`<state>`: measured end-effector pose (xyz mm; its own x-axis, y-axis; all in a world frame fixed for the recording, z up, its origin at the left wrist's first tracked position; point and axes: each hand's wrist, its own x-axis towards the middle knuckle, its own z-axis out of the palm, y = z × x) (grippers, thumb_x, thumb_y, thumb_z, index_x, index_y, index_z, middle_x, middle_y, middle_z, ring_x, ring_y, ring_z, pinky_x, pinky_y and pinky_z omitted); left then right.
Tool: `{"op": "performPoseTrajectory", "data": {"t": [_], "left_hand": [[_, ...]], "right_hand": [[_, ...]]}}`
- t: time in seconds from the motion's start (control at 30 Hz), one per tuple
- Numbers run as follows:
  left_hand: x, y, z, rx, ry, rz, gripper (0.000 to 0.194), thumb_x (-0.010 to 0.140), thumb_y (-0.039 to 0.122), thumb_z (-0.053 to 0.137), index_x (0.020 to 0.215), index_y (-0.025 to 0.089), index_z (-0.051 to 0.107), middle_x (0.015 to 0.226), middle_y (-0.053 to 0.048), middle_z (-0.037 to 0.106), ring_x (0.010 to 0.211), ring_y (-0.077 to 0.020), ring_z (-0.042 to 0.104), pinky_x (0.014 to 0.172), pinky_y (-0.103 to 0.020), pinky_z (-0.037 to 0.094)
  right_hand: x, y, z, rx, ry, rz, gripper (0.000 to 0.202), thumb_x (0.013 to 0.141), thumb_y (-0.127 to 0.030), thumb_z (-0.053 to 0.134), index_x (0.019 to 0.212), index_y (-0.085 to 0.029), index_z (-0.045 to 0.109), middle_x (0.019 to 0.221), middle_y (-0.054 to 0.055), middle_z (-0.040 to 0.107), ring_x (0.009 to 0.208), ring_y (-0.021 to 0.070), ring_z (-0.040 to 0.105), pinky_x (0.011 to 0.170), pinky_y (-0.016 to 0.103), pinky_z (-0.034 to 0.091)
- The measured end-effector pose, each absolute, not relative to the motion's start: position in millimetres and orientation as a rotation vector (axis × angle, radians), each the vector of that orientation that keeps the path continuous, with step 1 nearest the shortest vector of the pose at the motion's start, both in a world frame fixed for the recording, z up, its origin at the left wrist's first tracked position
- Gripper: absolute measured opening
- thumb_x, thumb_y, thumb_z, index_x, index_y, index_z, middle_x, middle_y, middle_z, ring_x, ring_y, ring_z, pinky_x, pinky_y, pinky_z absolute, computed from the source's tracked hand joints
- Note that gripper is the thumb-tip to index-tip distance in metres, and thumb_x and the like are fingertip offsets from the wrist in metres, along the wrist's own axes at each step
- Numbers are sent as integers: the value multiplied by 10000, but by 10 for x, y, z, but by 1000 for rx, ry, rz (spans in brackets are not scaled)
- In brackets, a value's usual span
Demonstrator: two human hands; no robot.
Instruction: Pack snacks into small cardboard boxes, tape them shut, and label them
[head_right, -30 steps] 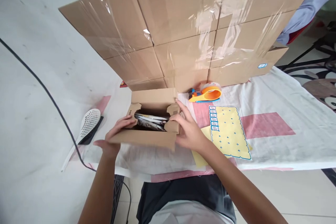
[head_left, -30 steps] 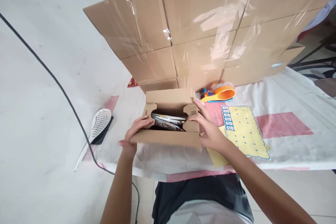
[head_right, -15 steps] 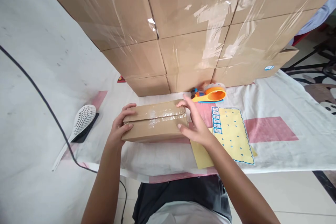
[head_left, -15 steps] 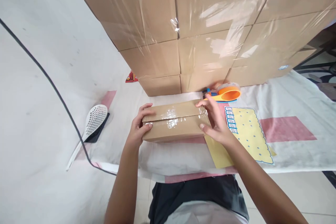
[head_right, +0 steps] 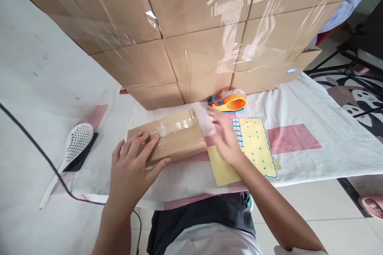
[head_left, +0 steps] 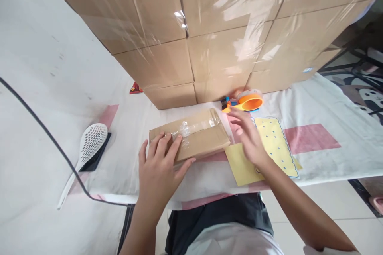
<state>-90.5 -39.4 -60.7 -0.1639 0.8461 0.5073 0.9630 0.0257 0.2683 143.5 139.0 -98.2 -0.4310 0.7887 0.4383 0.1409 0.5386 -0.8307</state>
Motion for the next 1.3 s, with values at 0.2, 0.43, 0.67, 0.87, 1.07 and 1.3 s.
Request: {"op": "performPoseTrajectory", "data": {"t": [0.2, 0.43, 0.67, 0.87, 1.07, 1.3], "left_hand": [[-875, -265, -434, -1923, -2051, -871, 564, 806, 590, 783, 1322, 380, 690, 1225, -130, 698, 1162, -432, 607, 1127, -657, 301], [-509, 42, -388, -1822, -1985, -651, 273, 993, 459, 566, 1045, 256, 741, 977, -102, 743, 886, -318, 672, 818, -466, 456], [-251, -183, -509, -1805, -1941, -481, 478, 1013, 452, 552, 1324, 105, 659, 1283, -174, 724, 1132, -345, 686, 974, -431, 484], [-348, 12, -295, -1650, -2147, -763, 369, 998, 419, 554, 1207, 164, 721, 1029, -103, 786, 970, -304, 720, 958, -444, 511], [-14, 120, -84, -2104, -1891, -1311, 264, 967, 343, 642, 1201, 243, 715, 1348, -99, 637, 1271, -266, 613, 1092, -437, 484], [372, 41, -235, -2381, -1903, -1845, 85, 940, 276, 693, 885, 233, 742, 1232, -78, 638, 1171, -236, 629, 953, -368, 548]], "right_hand": [[1718, 2243, -1224, -1375, -1463, 1027, 553, 809, -540, 713, 1247, -208, 646, 1290, 135, 698, 1071, 315, 700, 883, 461, 589], [1278, 2500, -1271, -1511, -1573, 797, 211, 816, -382, 642, 714, -201, 606, 705, 71, 671, 721, 240, 630, 689, 345, 474], [1571, 2071, -890, -1293, -1471, 810, 249, 854, -338, 552, 649, -199, 570, 565, -9, 530, 532, 142, 493, 524, 286, 343], [1785, 1472, -247, -996, -1467, 727, 254, 877, -299, 597, 645, -200, 571, 575, -25, 490, 534, 115, 438, 508, 266, 316], [1913, 1085, -135, -634, -1813, 366, 244, 941, -215, 588, 698, -196, 582, 605, -26, 504, 530, 104, 441, 508, 257, 326], [2096, 869, -281, -650, -1934, 53, 268, 941, -157, 593, 690, -199, 508, 624, -19, 512, 516, 101, 438, 490, 268, 308]]}}
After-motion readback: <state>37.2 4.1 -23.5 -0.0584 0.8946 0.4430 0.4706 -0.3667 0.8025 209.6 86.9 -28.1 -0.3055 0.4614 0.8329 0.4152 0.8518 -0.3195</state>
